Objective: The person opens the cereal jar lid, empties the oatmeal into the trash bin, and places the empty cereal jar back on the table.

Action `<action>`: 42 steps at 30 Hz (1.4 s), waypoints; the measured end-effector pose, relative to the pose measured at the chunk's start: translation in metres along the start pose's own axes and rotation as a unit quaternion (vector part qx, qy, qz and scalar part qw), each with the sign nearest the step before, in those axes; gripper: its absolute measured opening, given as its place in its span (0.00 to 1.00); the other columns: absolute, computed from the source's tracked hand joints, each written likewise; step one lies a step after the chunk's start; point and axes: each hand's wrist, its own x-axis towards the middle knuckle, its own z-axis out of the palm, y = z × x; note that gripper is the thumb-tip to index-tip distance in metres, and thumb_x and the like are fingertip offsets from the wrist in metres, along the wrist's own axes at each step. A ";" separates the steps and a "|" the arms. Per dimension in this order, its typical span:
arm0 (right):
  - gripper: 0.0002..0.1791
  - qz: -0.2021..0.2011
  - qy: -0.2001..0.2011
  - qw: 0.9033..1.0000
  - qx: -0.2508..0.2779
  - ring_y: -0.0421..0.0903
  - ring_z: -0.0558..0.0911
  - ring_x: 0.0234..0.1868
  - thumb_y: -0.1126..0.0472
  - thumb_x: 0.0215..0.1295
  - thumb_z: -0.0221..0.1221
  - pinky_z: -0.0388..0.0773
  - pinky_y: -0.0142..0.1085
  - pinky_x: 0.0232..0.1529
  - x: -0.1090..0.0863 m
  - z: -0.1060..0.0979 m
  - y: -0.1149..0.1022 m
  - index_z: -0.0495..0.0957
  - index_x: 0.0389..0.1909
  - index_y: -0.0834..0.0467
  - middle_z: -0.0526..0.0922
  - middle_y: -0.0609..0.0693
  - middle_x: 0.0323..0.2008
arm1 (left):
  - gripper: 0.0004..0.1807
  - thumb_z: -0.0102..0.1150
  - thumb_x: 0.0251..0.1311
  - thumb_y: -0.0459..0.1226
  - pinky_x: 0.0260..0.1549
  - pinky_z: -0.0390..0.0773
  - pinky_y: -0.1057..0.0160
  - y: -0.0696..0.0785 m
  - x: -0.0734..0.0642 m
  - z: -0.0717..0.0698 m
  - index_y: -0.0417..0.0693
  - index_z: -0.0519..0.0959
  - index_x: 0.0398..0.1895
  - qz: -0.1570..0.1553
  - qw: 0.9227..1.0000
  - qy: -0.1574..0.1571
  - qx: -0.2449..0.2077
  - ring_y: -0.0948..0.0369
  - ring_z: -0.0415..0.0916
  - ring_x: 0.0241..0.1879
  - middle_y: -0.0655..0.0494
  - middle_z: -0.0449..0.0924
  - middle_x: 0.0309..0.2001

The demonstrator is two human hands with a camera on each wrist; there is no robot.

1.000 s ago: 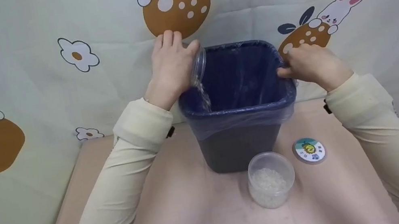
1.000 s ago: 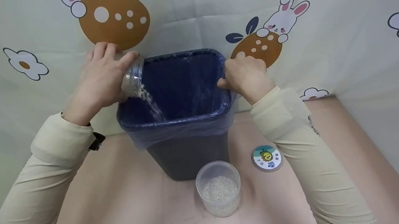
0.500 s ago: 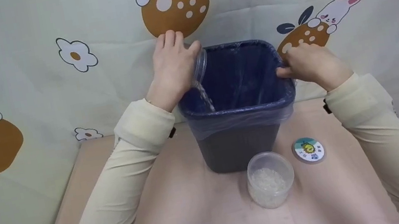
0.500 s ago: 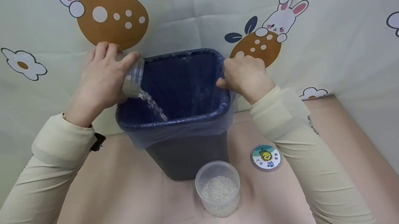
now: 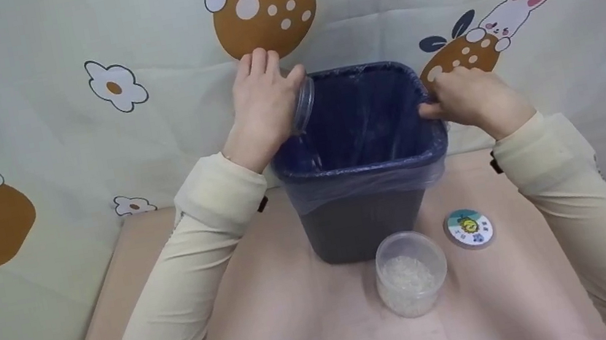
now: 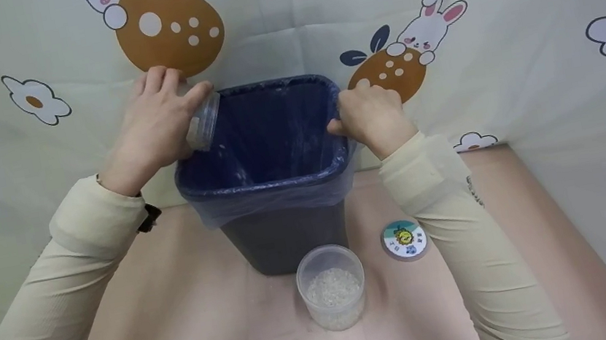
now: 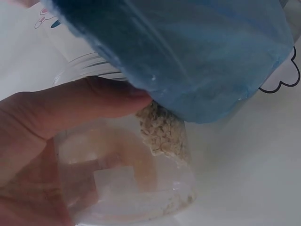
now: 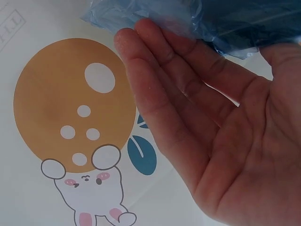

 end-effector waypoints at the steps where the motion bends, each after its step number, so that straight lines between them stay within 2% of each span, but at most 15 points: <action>1: 0.16 0.001 -0.001 1.000 0.000 0.53 0.71 0.20 0.55 0.62 0.55 0.61 0.41 0.20 0.000 0.000 0.000 0.69 0.20 0.61 0.69 0.51 0.16 | 0.25 0.62 0.51 0.30 0.62 0.54 0.51 0.001 0.000 0.000 0.46 0.71 0.55 0.000 1.000 -0.001 0.004 0.44 0.58 0.57 0.37 0.66 0.54; 9: 0.17 0.006 0.001 1.000 -0.006 0.54 0.71 0.20 0.55 0.61 0.54 0.62 0.42 0.21 0.001 -0.001 0.000 0.67 0.17 0.60 0.68 0.52 0.16 | 0.19 0.59 0.56 0.31 0.60 0.54 0.53 0.004 0.001 0.000 0.46 0.69 0.51 -0.003 0.999 -0.014 0.037 0.46 0.58 0.56 0.39 0.65 0.54; 18: 0.17 0.007 -0.004 1.000 -0.002 0.54 0.71 0.20 0.55 0.62 0.54 0.61 0.42 0.20 0.002 -0.001 0.000 0.68 0.17 0.59 0.68 0.52 0.16 | 0.25 0.63 0.53 0.32 0.62 0.53 0.52 0.004 0.000 -0.001 0.47 0.69 0.54 0.001 0.999 -0.020 0.038 0.45 0.57 0.57 0.38 0.65 0.55; 25: 0.17 0.006 -0.010 1.000 0.004 0.54 0.72 0.21 0.55 0.62 0.54 0.62 0.43 0.22 0.003 -0.001 0.001 0.70 0.18 0.61 0.70 0.52 0.17 | 0.19 0.57 0.58 0.29 0.61 0.54 0.53 0.005 0.001 0.000 0.47 0.70 0.52 0.003 0.999 -0.009 0.040 0.46 0.59 0.56 0.40 0.66 0.53; 32: 0.17 0.007 -0.018 1.000 0.010 0.53 0.73 0.21 0.55 0.63 0.55 0.63 0.42 0.22 0.003 0.000 0.001 0.74 0.20 0.62 0.72 0.52 0.17 | 0.20 0.59 0.57 0.29 0.61 0.53 0.53 0.006 0.001 0.001 0.48 0.69 0.53 0.007 0.999 -0.022 0.047 0.47 0.58 0.55 0.40 0.66 0.53; 39: 0.18 0.007 -0.019 1.000 0.005 0.52 0.71 0.20 0.55 0.62 0.53 0.61 0.41 0.21 0.002 -0.001 0.001 0.70 0.16 0.59 0.68 0.50 0.16 | 0.22 0.60 0.55 0.31 0.61 0.52 0.53 0.007 0.002 0.000 0.49 0.69 0.53 0.004 0.998 -0.031 0.047 0.46 0.57 0.57 0.40 0.65 0.55; 42: 0.17 0.007 -0.022 1.000 0.008 0.52 0.71 0.20 0.55 0.63 0.53 0.62 0.41 0.21 0.002 -0.001 0.001 0.71 0.17 0.59 0.69 0.51 0.16 | 0.21 0.58 0.57 0.31 0.62 0.52 0.53 0.008 0.003 -0.001 0.49 0.69 0.55 0.007 0.998 -0.037 0.051 0.46 0.56 0.57 0.40 0.65 0.55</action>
